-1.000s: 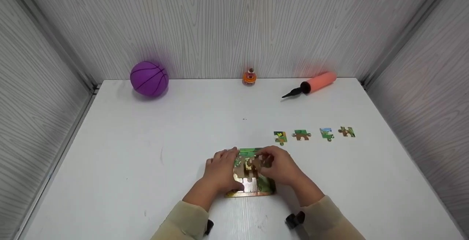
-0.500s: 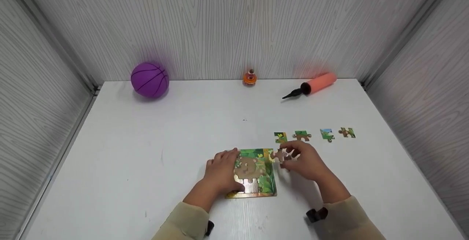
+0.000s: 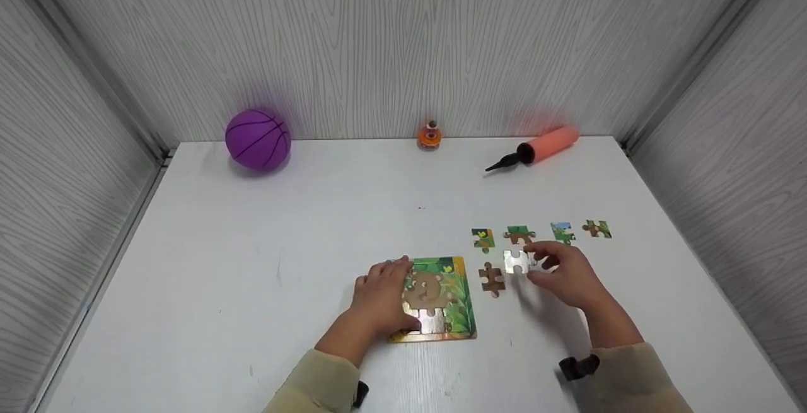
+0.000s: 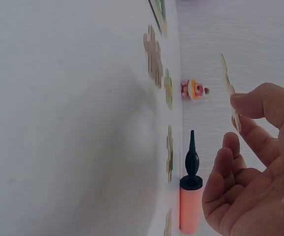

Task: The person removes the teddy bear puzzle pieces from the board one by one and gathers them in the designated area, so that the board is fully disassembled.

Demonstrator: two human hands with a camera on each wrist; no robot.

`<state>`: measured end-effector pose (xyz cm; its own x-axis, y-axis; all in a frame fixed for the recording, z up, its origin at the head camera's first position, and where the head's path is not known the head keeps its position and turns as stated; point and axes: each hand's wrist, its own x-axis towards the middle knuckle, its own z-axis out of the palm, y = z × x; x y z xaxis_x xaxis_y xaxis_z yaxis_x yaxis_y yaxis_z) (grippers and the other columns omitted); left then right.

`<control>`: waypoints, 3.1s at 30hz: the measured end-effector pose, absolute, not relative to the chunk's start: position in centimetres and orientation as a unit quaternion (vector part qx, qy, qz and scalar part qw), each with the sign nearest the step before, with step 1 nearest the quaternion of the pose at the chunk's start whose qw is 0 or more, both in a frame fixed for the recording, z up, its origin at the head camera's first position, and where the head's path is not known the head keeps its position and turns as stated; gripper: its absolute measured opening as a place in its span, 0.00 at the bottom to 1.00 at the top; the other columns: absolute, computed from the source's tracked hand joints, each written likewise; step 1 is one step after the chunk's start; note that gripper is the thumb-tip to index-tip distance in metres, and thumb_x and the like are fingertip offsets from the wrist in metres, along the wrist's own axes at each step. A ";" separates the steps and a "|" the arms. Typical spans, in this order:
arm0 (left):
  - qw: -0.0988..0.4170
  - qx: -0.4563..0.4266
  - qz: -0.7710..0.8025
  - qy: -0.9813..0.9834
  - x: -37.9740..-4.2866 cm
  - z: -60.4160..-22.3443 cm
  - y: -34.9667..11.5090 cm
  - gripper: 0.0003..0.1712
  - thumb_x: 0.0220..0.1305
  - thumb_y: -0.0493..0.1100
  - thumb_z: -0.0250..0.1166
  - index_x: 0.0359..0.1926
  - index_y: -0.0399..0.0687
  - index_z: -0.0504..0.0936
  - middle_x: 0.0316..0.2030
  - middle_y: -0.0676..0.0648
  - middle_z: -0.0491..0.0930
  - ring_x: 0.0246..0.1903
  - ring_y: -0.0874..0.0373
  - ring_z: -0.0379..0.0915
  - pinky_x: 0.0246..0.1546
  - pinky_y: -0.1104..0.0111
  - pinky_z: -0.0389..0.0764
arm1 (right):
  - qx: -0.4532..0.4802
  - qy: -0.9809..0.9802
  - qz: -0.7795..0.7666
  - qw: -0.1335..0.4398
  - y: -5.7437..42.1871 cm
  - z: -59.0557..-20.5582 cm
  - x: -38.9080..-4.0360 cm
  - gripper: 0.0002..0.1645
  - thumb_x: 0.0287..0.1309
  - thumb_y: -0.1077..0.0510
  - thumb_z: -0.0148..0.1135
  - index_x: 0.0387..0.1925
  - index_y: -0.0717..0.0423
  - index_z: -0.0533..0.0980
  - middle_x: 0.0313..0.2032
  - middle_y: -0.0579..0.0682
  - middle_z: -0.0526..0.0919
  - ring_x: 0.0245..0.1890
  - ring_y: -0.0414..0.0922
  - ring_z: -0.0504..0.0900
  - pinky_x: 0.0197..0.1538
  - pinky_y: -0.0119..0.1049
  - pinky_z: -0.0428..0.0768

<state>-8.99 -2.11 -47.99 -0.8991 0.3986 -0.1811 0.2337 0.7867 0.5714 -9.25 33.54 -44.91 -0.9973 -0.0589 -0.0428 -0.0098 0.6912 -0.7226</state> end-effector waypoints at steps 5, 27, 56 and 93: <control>0.151 0.167 0.285 0.932 -9.0 -48.1 -2.2 0.65 0.48 0.55 0.86 0.81 0.46 0.61 0.80 0.44 0.60 0.77 0.40 0.53 0.70 0.41 0.59 | -0.010 0.923 -0.384 0.034 35.1 -45.6 -9.2 0.27 0.58 0.67 0.71 0.61 0.62 0.82 0.47 0.57 0.83 0.45 0.52 0.78 0.41 0.42 0.78; 0.150 0.173 0.275 0.934 -8.9 -48.0 -2.2 0.64 0.50 0.57 0.86 0.82 0.46 0.60 0.81 0.45 0.59 0.77 0.41 0.52 0.69 0.42 0.60 | -0.031 0.921 -0.376 0.102 38.0 -47.5 -10.1 0.25 0.57 0.69 0.69 0.58 0.64 0.83 0.45 0.55 0.84 0.39 0.48 0.75 0.38 0.36 0.77; 0.151 0.168 0.284 0.932 -8.9 -47.9 -2.1 0.64 0.48 0.55 0.87 0.81 0.46 0.62 0.80 0.45 0.59 0.77 0.41 0.52 0.69 0.42 0.60 | 0.002 0.926 -0.362 0.107 37.5 -47.9 -10.3 0.31 0.57 0.63 0.75 0.63 0.62 0.81 0.48 0.56 0.82 0.43 0.50 0.74 0.44 0.42 0.76; 0.151 0.169 0.278 0.934 -8.9 -48.0 -2.1 0.65 0.48 0.56 0.86 0.82 0.47 0.61 0.80 0.45 0.60 0.78 0.41 0.52 0.70 0.42 0.59 | -0.114 0.895 -0.403 0.155 24.2 -47.5 -6.0 0.28 0.50 0.60 0.83 0.54 0.59 0.86 0.40 0.47 0.82 0.39 0.46 0.75 0.42 0.40 0.76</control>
